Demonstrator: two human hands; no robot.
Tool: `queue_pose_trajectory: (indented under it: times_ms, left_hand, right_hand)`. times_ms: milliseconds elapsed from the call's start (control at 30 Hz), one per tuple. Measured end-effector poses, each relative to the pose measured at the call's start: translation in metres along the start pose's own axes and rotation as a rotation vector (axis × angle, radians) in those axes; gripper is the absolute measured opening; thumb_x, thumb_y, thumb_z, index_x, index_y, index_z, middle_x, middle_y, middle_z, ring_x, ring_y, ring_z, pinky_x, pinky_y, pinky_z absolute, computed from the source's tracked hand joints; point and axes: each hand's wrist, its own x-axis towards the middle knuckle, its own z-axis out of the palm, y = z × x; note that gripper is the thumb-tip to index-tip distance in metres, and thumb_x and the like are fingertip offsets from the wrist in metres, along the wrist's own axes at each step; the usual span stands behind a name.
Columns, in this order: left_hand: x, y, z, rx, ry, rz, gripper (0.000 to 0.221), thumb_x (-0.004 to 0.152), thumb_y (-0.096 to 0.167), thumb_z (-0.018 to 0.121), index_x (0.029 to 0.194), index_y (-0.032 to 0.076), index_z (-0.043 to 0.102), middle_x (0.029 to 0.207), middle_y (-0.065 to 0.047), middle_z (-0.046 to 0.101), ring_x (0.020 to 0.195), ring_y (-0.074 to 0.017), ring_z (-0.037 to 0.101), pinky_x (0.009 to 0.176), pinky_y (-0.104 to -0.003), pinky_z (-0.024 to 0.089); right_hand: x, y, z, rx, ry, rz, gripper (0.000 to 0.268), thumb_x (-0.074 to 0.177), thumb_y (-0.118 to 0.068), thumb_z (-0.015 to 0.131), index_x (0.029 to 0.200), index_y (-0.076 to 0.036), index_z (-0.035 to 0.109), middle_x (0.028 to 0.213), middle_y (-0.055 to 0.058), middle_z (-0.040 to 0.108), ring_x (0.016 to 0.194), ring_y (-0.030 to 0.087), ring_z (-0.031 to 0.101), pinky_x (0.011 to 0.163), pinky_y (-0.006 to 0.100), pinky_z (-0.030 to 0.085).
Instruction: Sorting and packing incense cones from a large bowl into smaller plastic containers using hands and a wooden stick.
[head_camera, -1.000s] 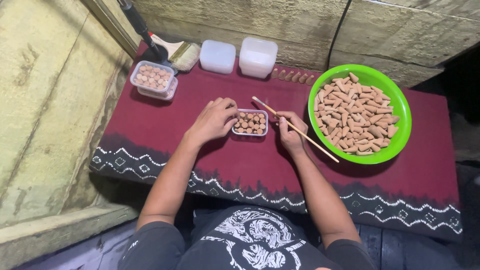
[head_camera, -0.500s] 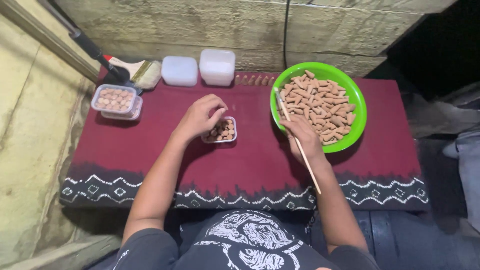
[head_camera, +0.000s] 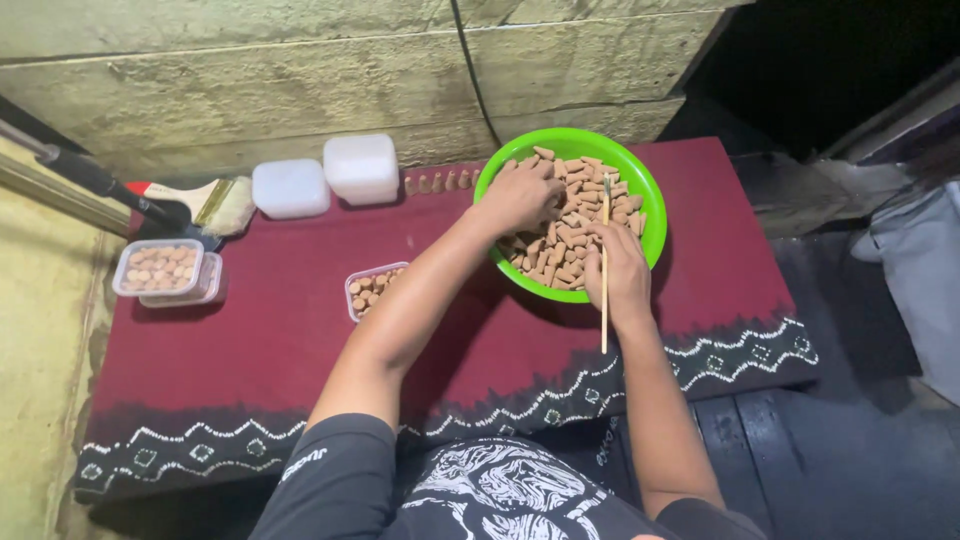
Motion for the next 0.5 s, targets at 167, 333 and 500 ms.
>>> queue_pose_trajectory:
  times_ms: [167,333,500]
  left_hand:
    - [0.02,0.01,0.046,0.16,0.105,-0.094,0.023,0.09,0.038,0.066,0.092,0.018,0.077,0.099,-0.007,0.063,0.093,-0.0299,0.064,0.076,-0.046,0.053]
    - [0.017,0.013,0.033,0.138,0.122,-0.172,0.027,0.081,0.039,0.072,0.093,0.016,0.079,0.097,-0.01,0.065,0.098,-0.0315,0.064,0.078,-0.047,0.053]
    - [-0.017,0.017,-0.054,-0.513,0.047,-0.269,0.022,0.084,0.028,0.075,0.104,0.019,0.068,0.097,-0.01,0.074,0.103,-0.035,0.072,0.085,-0.051,0.058]
  right_hand:
    - [-0.005,0.008,0.005,-0.026,0.001,0.022,0.029,0.092,-0.007,0.06,0.118,-0.012,0.07,0.11,0.013,0.068,0.112,0.036,0.067,0.099,0.046,0.051]
    - [-0.004,0.012,0.009,-0.044,0.013,-0.009,0.028,0.092,-0.007,0.059,0.118,-0.011,0.07,0.109,0.013,0.067,0.111,0.036,0.068,0.099,0.046,0.051]
    - [-0.003,0.005,0.006,-0.026,0.015,0.014,0.027,0.097,-0.007,0.054,0.119,-0.012,0.07,0.107,0.013,0.068,0.112,0.036,0.068,0.098,0.046,0.051]
